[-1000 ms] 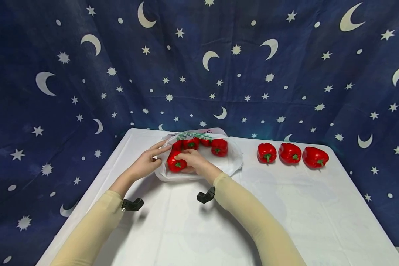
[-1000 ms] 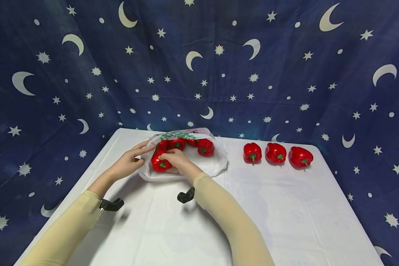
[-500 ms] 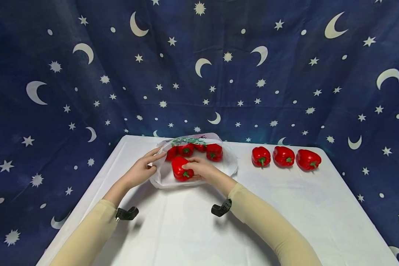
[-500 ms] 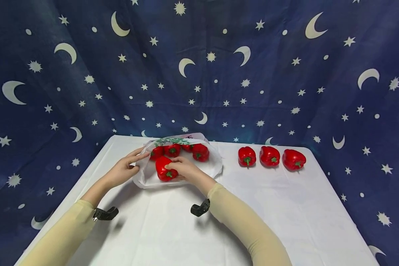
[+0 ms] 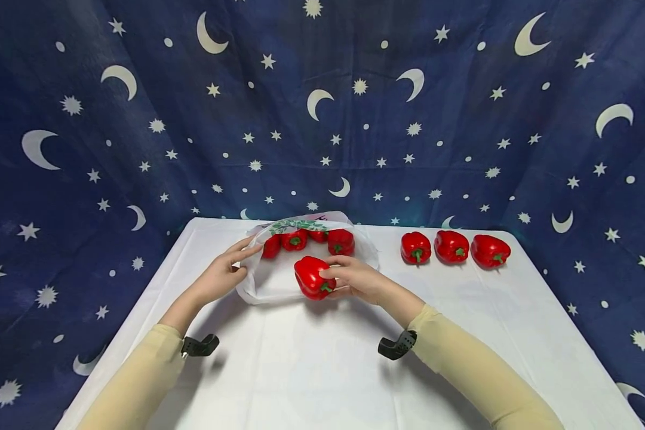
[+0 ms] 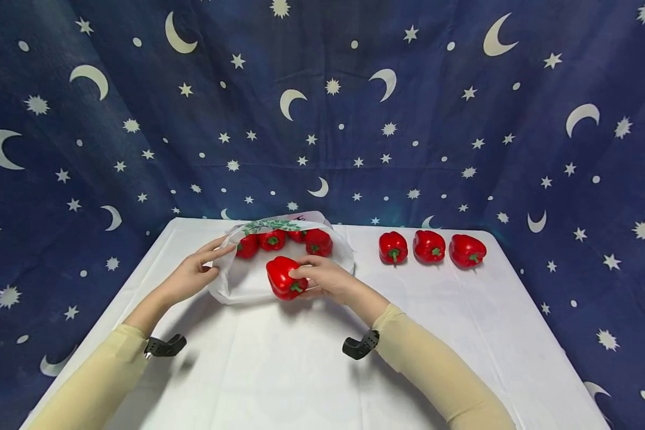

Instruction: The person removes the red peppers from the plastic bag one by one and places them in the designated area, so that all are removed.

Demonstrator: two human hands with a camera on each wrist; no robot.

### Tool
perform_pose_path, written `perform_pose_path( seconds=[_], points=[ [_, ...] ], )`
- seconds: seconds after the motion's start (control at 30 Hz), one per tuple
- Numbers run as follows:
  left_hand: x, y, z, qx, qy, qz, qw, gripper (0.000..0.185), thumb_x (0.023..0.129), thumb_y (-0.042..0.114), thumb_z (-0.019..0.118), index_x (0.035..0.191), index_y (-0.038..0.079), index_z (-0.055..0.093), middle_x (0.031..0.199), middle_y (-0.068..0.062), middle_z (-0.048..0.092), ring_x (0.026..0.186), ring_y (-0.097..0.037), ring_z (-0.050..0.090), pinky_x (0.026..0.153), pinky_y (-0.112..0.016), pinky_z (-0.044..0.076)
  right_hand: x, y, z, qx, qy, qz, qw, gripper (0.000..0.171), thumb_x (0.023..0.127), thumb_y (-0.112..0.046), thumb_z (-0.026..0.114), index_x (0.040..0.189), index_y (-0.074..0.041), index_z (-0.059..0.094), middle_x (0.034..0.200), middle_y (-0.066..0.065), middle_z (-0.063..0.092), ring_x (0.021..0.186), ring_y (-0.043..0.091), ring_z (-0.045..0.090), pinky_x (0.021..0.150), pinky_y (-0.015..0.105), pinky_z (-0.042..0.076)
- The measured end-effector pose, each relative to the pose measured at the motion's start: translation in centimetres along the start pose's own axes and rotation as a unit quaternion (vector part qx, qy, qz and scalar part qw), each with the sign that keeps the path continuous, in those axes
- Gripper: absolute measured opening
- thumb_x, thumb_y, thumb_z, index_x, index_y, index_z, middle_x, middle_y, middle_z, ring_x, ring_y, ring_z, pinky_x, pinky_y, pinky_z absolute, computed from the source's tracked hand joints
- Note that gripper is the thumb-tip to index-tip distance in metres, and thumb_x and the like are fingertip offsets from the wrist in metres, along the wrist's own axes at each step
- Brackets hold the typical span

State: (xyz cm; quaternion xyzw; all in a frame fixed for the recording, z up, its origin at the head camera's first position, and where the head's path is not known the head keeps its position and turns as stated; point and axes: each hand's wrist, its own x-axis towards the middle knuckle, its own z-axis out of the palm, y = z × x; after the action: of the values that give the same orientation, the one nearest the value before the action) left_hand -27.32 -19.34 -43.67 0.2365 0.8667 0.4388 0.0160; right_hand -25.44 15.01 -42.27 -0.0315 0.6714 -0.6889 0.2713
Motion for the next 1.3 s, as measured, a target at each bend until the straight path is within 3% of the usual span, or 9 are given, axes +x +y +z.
perform_pose_path(
  seconds=[0.27, 0.6, 0.97, 1.17, 1.23, 1.3],
  points=[
    [-0.1, -0.1, -0.5, 0.005, 0.001, -0.001, 1.0000, 0.063, 0.093, -0.008, 0.048, 0.151, 0.014, 0.053, 0.167, 0.002, 0.026, 0.149, -0.026, 0.029, 0.080, -0.027, 0.044, -2.4, -0.1, -4.2, -0.011, -0.007, -0.018, 1.000, 0.056, 0.096, -0.021, 0.066, 0.144, 0.001, 0.049, 0.135, 0.020, 0.058, 0.102, 0.030, 0.068, 0.089, 0.044, 0.057],
    [0.2, -0.4, -0.4, 0.005, -0.002, -0.001, 1.0000, 0.063, 0.092, -0.007, 0.047, 0.151, 0.015, 0.053, 0.167, 0.003, 0.026, 0.150, -0.027, 0.028, 0.086, -0.026, 0.046, -5.1, 0.3, -8.2, 0.001, 0.044, -0.012, 0.999, 0.058, 0.097, -0.021, 0.065, 0.148, 0.002, 0.046, 0.139, 0.021, 0.055, 0.106, 0.029, 0.069, 0.091, 0.046, 0.055],
    [0.3, -0.2, -0.2, 0.002, -0.003, -0.002, 1.0000, 0.061, 0.093, -0.006, 0.047, 0.151, 0.012, 0.053, 0.167, 0.003, 0.026, 0.150, -0.026, 0.027, 0.084, -0.026, 0.044, -6.7, 0.4, -11.6, 0.031, 0.060, -0.026, 0.997, 0.061, 0.100, -0.019, 0.062, 0.151, 0.003, 0.037, 0.128, 0.011, 0.061, 0.104, 0.028, 0.071, 0.092, 0.047, 0.054],
    [0.3, -0.3, -0.2, 0.001, -0.006, -0.003, 1.0000, 0.062, 0.093, -0.007, 0.048, 0.151, 0.014, 0.053, 0.167, 0.002, 0.026, 0.150, -0.026, 0.027, 0.086, -0.024, 0.045, -8.9, -0.5, -15.6, 0.082, 0.099, -0.036, 0.991, 0.071, 0.102, -0.020, 0.058, 0.159, 0.001, 0.020, 0.113, -0.002, 0.070, 0.100, 0.021, 0.072, 0.090, 0.042, 0.056],
    [0.4, -0.3, -0.2, 0.001, -0.007, -0.003, 1.0000, 0.062, 0.093, -0.007, 0.048, 0.152, 0.014, 0.052, 0.167, 0.002, 0.026, 0.150, -0.027, 0.027, 0.086, -0.024, 0.044, -9.8, -1.0, -17.5, 0.102, 0.125, -0.033, 0.986, 0.067, 0.103, -0.021, 0.059, 0.158, -0.004, 0.024, 0.108, -0.004, 0.072, 0.097, 0.020, 0.073, 0.089, 0.041, 0.056],
    [0.3, -0.3, -0.2, -0.001, -0.008, -0.005, 1.0000, 0.062, 0.094, -0.007, 0.048, 0.152, 0.015, 0.052, 0.167, 0.003, 0.026, 0.150, -0.026, 0.027, 0.085, -0.024, 0.045, -10.7, -1.2, -19.6, 0.129, 0.149, -0.034, 0.980, 0.050, 0.102, -0.022, 0.060, 0.148, -0.010, 0.042, 0.103, -0.003, 0.073, 0.094, 0.019, 0.073, 0.087, 0.040, 0.057]
  ],
)
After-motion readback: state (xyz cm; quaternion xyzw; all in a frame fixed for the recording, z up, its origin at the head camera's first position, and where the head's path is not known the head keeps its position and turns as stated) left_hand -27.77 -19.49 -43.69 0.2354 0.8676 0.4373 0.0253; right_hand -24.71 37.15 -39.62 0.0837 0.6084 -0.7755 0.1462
